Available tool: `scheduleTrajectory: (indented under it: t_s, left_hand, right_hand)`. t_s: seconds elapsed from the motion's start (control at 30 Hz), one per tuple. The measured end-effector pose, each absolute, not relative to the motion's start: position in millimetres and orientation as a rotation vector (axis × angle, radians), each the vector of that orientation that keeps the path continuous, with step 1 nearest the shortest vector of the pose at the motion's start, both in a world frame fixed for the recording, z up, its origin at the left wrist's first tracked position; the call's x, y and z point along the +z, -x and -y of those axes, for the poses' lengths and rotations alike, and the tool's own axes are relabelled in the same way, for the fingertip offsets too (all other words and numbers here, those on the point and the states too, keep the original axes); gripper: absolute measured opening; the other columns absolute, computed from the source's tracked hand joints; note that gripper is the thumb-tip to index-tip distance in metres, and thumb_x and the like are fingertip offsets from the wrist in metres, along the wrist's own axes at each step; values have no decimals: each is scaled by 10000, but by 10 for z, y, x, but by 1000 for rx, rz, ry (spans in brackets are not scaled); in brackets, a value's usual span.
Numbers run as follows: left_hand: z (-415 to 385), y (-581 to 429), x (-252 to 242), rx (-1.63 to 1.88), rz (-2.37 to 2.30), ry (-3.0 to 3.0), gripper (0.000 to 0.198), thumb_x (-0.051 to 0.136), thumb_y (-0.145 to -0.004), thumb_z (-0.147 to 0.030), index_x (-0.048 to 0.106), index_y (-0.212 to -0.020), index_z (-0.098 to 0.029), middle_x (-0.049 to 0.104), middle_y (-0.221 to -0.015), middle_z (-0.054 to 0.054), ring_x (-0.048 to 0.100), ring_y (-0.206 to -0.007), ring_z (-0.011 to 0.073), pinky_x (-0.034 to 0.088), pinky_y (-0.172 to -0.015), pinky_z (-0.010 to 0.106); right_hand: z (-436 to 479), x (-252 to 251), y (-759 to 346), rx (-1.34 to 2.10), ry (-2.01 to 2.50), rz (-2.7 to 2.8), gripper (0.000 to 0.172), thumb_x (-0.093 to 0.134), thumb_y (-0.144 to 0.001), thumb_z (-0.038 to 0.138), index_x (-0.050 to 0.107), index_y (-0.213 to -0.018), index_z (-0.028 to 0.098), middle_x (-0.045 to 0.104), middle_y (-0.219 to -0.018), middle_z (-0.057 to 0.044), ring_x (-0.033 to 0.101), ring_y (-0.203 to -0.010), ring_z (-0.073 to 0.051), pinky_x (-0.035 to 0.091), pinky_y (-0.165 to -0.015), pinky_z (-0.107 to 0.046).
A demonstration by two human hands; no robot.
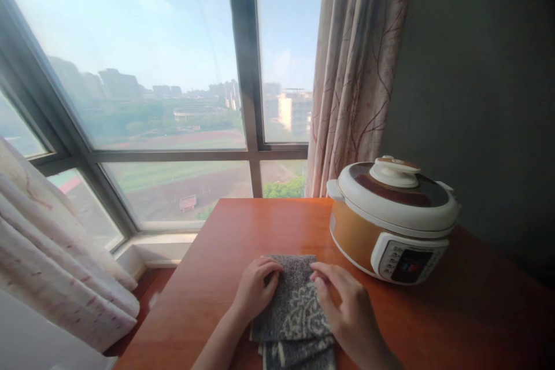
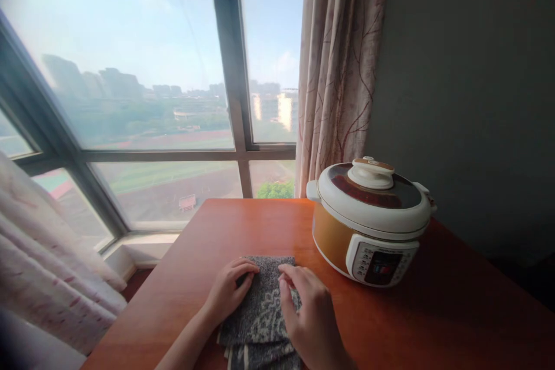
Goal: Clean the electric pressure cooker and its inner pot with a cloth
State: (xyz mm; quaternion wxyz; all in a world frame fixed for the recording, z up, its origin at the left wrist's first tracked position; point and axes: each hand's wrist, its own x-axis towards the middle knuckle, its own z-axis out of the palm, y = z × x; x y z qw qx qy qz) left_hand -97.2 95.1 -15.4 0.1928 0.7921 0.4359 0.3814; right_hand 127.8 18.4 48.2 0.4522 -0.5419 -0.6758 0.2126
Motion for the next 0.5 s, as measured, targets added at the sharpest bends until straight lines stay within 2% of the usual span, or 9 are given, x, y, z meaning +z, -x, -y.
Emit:
scheduleTrajectory:
  t_s: [0.07,0.13,0.23,0.4,0.5]
  left_hand:
    - [-959,962,-175,1049,-1197,-2252,231,508,-863,-162,726,-881,-239,734,-904,75,667,-875,234,519,-856,387]
    - [-955,957,-185,1044,-1170,-2259,262,511,-818,-106,725,-888,-240,735,-935,77,662,-900,236,505,-892,397]
    - [-930,957,-190,1026,-1140,-2271,331,493,-758,-39,722,-888,-240,734,-968,74,652,-926,234,491,-902,396]
    - [-883,958,-179,1014,-1132,-2298,329,481,-765,-41,709,-910,-229,715,-977,74,634,-940,231,471,-921,402]
    - [-867,965,-174,1009,-1096,-2299,345,496,-724,-32,693,-935,-221,705,-989,67,628,-961,227,429,-1000,426]
  right_hand:
    - [-241,257,-922,505,1362,1934,448,456,-898,469,646,-1296,393,642,-1335,-22,554,-1277,-320,418,-1116,-534]
    - [-261,26,-695,480,1474,2048,552,515,-885,452,555,-1417,313,481,-1511,-34,409,-1409,-338,292,-1190,-558]
    - [-240,-218,-579,451,1536,2131,609,511,-906,434,445,-1497,302,353,-1587,-14,299,-1472,-330,181,-1224,-572]
    - [-222,-289,-614,417,1546,2153,584,491,-930,426,433,-1500,314,315,-1599,27,287,-1480,-306,180,-1231,-545]
    - [-230,-295,-613,398,1574,2160,559,460,-946,379,441,-1497,287,308,-1602,30,277,-1486,-287,168,-1235,-525]
